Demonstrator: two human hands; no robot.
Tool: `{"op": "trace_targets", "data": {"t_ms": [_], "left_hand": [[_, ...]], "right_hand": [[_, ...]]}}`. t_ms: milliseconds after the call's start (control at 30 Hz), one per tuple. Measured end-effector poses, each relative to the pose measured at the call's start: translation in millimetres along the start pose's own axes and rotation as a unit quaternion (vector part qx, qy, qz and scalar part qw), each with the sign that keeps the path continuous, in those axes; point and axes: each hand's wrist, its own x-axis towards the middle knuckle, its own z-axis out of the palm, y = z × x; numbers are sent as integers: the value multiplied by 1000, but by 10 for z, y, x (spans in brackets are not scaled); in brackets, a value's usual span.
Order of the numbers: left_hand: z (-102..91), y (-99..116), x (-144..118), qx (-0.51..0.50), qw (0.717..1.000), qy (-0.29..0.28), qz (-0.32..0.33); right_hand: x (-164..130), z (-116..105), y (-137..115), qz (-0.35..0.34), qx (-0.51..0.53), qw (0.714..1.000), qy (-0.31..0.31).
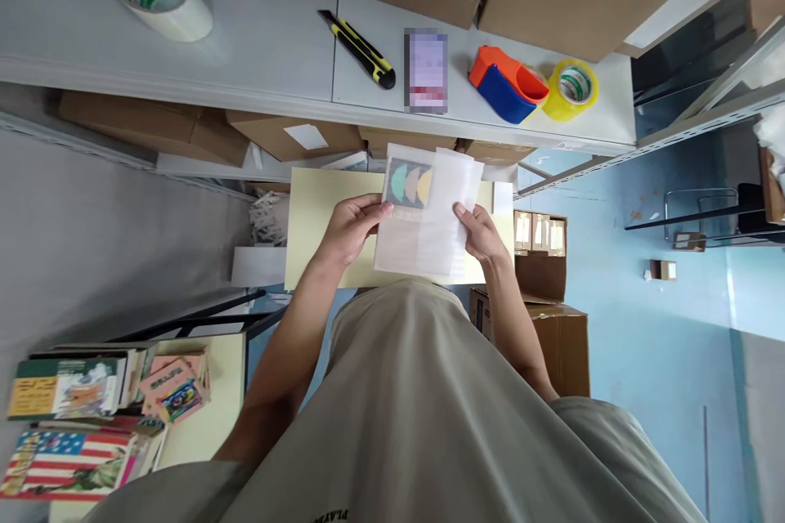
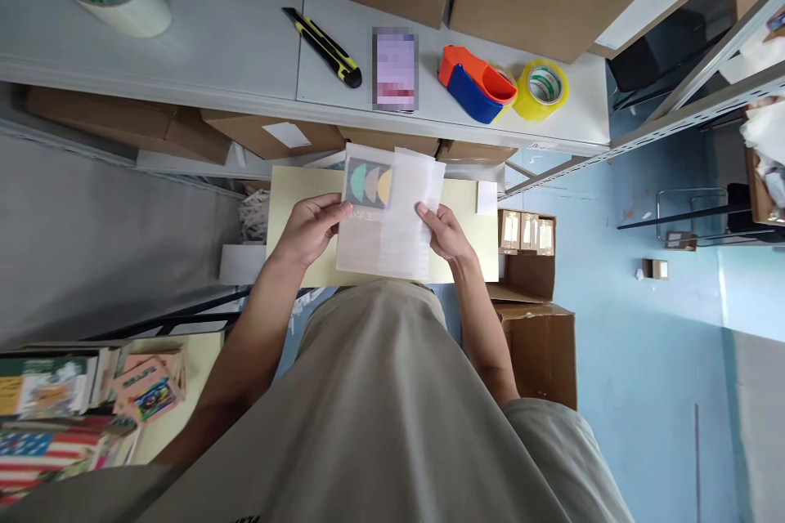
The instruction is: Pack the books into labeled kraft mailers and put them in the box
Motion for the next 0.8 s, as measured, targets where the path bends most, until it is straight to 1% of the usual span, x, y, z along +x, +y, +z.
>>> {"op": "trace_targets", "data": {"t_ms": [100, 200, 233, 267, 333, 367, 400, 433, 500, 533, 567, 633, 700, 767, 800], "left_hand": [[-31, -55, -9, -2, 1000, 8, -7], [-123, -221, 77, 13, 1000, 23, 1], [-148, -289, 115, 29, 999, 44, 13], [-160, -357, 150, 51, 995, 76, 34], [-128, -481, 187, 117, 977, 153, 89], [-78, -534, 183, 153, 966, 177, 113], [-6, -581, 161, 186, 958, 179, 129], [85, -622, 126, 213, 954, 161, 136], [292, -696, 35, 251, 954, 99, 128], [390, -731, -6, 265, 953, 87, 120], [472, -765, -36, 274, 951, 89, 110], [557, -824, -50, 268, 952, 119, 93], [519, -858, -6, 224, 960, 147, 84], [374, -852, 59, 150, 974, 150, 75], [278, -832, 86, 110, 982, 140, 64]], "right_hand": [[3, -7, 7, 0, -6, 1000, -3], [23, -13, 24, -15, -18, 1000, -5], [35, -10, 36, -23, -25, 999, -2], [50, -5, 53, -33, -38, 999, 4], [88, 18, 108, -57, -78, 995, 27], [110, 37, 148, -69, -103, 991, 41], [132, 61, 195, -81, -127, 987, 53], [154, 91, 249, -91, -148, 983, 62], [189, 170, 366, -101, -177, 976, 73], [199, 215, 423, -103, -187, 974, 74], [203, 262, 475, -102, -197, 972, 73], [194, 348, 550, -100, -204, 972, 61], [168, 397, 572, -100, -187, 977, 38], [143, 380, 537, -99, -165, 981, 20], [135, 343, 502, -102, -163, 981, 24]]}}
